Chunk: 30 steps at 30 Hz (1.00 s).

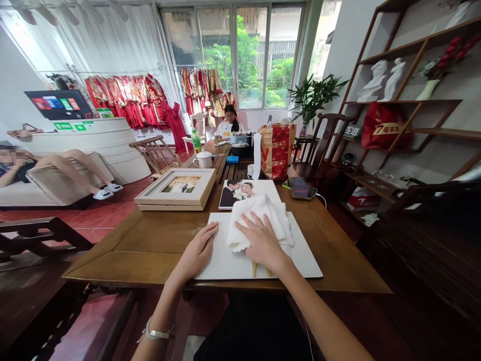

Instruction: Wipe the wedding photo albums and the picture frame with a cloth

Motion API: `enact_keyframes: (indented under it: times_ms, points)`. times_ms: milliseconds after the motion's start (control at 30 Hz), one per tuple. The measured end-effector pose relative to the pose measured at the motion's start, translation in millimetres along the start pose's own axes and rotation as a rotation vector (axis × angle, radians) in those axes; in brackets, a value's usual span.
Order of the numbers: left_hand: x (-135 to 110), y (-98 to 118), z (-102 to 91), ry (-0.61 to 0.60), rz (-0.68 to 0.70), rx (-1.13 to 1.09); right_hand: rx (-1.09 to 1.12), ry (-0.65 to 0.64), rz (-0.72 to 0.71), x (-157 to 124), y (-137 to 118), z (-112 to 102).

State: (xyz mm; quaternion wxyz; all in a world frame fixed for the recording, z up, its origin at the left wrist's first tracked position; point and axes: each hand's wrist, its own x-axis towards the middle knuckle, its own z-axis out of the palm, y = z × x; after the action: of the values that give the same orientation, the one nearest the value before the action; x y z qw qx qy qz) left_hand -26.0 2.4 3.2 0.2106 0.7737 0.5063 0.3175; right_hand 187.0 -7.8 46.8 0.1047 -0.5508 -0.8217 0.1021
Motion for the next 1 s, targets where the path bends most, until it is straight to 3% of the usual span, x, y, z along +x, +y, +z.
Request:
enact_keyframes:
  times_ms: [200,333,433,533,767,867,1000]
  points:
    - [-0.4,0.4,-0.4,-0.006,0.009,0.006,0.117,-0.101,-0.192,-79.2,-24.4,-4.9]
    - [-0.3,1.2,-0.9,-0.014,0.000,0.008,0.336,-0.162,-0.206,-106.2,-12.6,-10.5]
    - [-0.1,1.4,-0.9,-0.015,-0.007,0.008,0.434,-0.044,-0.123,-93.3,8.7,-8.3]
    - [-0.3,0.7,-0.5,-0.010,-0.010,0.005,0.355,0.057,-0.054,-62.2,22.7,-4.1]
    - [-0.4,-2.2,0.6,-0.012,0.008,0.018,-0.021,0.105,0.059,11.0,-3.1,4.0]
    - [0.1,-2.4,0.9,-0.011,0.013,0.015,-0.098,0.078,-0.026,14.3,-18.9,10.1]
    - [0.7,-1.2,0.0,-0.010,0.026,-0.004,-0.036,0.041,-0.154,-21.4,-42.4,14.5]
